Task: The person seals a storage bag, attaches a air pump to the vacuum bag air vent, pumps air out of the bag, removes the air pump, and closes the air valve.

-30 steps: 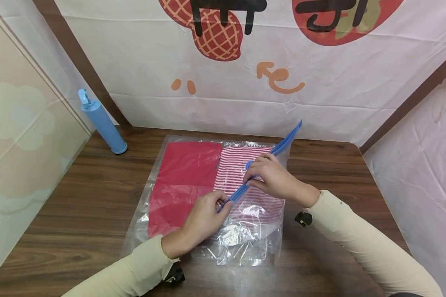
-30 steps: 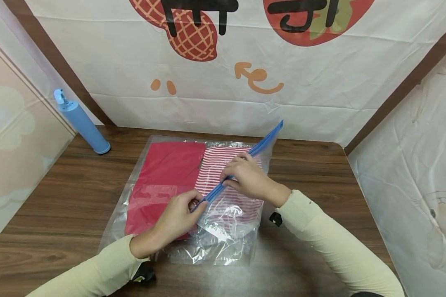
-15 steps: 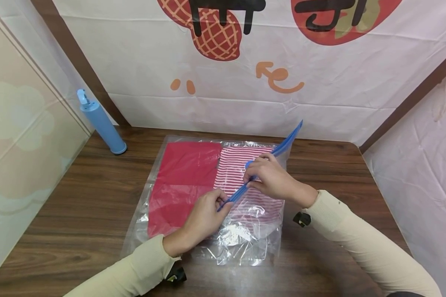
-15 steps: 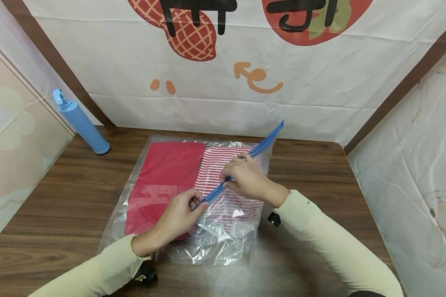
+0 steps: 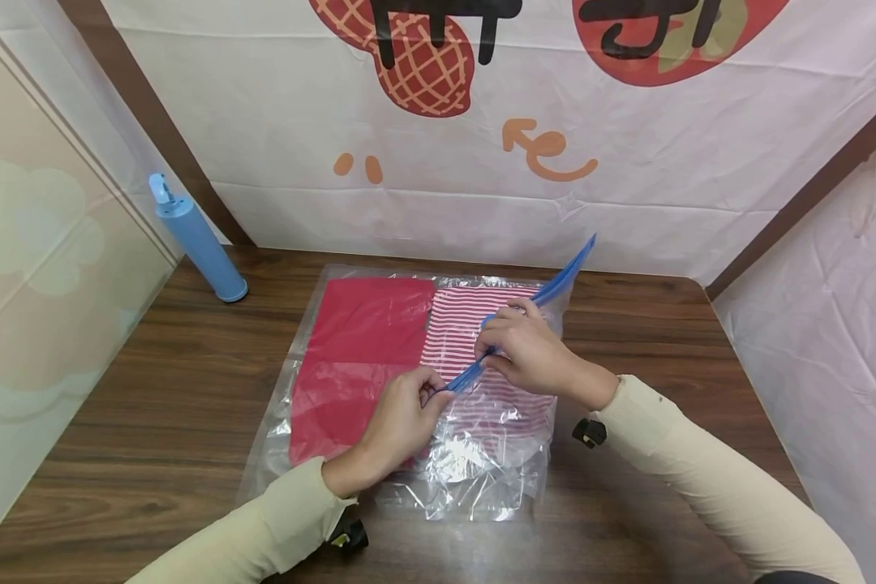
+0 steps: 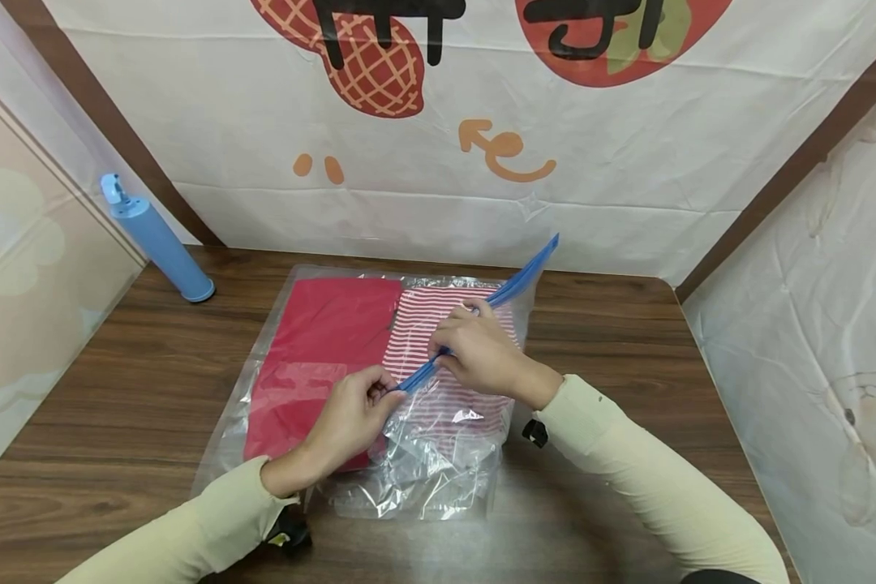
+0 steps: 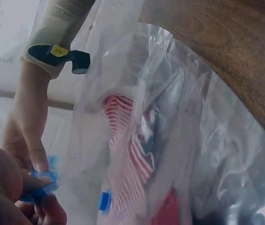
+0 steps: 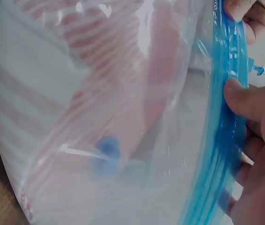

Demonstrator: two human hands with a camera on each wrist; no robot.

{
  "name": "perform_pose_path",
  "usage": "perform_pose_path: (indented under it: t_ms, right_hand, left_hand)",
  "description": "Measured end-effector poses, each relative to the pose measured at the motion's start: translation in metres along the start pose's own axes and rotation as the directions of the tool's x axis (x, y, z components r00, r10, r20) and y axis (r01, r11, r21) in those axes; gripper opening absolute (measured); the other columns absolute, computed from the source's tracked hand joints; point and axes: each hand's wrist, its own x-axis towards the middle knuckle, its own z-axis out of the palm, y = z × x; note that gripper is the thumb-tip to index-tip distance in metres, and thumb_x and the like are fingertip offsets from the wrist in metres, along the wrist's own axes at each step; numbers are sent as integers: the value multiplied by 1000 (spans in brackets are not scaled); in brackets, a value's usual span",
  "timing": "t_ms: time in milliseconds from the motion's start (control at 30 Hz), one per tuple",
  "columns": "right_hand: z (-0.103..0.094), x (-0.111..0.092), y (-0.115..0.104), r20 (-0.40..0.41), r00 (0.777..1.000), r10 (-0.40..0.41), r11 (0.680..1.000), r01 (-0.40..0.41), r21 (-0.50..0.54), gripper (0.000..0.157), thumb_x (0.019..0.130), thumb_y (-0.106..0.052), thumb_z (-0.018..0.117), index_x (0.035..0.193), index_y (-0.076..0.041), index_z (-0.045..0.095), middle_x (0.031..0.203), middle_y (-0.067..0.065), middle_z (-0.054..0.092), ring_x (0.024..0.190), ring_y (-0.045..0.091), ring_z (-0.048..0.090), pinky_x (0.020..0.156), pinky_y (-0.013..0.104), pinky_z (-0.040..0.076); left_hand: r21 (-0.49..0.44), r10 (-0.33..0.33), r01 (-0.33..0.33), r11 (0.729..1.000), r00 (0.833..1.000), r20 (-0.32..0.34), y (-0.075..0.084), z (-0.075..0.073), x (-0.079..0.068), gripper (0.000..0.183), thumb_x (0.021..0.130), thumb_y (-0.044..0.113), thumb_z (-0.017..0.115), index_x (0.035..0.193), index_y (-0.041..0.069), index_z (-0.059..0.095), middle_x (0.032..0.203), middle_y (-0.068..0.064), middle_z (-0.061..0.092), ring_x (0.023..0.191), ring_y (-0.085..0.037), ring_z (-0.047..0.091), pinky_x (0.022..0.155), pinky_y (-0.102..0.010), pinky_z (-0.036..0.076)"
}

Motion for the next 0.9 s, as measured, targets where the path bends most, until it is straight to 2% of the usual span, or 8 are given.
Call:
perform_pose_path:
  t_ms: [200, 433, 633, 767, 900]
  right_hand:
    - [1, -1, -1, -33, 999, -12, 999, 11, -43, 13, 83, -11, 82, 85, -19, 71, 89, -7, 70, 96, 19, 61, 108, 59, 32]
    - [1, 0, -2, 30, 1000, 1, 1000, -1, 1, 12, 85, -21, 84, 94, -20, 76, 96, -8, 70, 104, 20, 61, 112, 59, 29]
    - [5, 2, -7, 53, 999, -12, 1000, 11, 16, 10, 87, -26, 82, 91, -20, 76, 93, -9, 71, 101, 17, 63, 114, 61, 27]
    - [6, 3, -10, 54, 999, -3, 1000, 1, 22, 10, 86, -26, 83, 89, -20, 75, 90, -9, 70, 97, 16, 63, 112, 60, 29]
    - [5, 4, -13, 62, 998, 8, 999, -10, 37, 11, 86, -25, 83, 88, -19, 74, 90, -8, 70, 97, 16, 63, 112, 60, 29]
  left_hand:
    - [34, 26, -26, 999, 1000, -9, 1, -1, 2, 18, 87, 2, 78, 78, 9, 63, 61, 6, 48, 51, -4, 43, 49, -23, 38]
    - [22, -13, 13, 1000, 1000, 12, -3, -1, 0, 13, 89, 5, 77, 84, 7, 65, 60, 6, 49, 48, -2, 42, 47, -22, 39]
    - [30, 2, -2, 1000, 1000, 0, -4, 0, -1, 14, 88, 7, 79, 84, 8, 66, 62, 7, 51, 51, -2, 43, 50, -23, 40]
    - [-7, -10, 10, 1000, 999, 38, -4, -1, -1, 10, 91, 8, 77, 88, 7, 67, 61, 7, 53, 44, -2, 45, 45, -23, 42]
    - [-39, -23, 26, 999, 997, 71, -4, -1, -1, 6, 93, 8, 72, 89, 5, 68, 56, 7, 48, 40, 0, 40, 40, -22, 36]
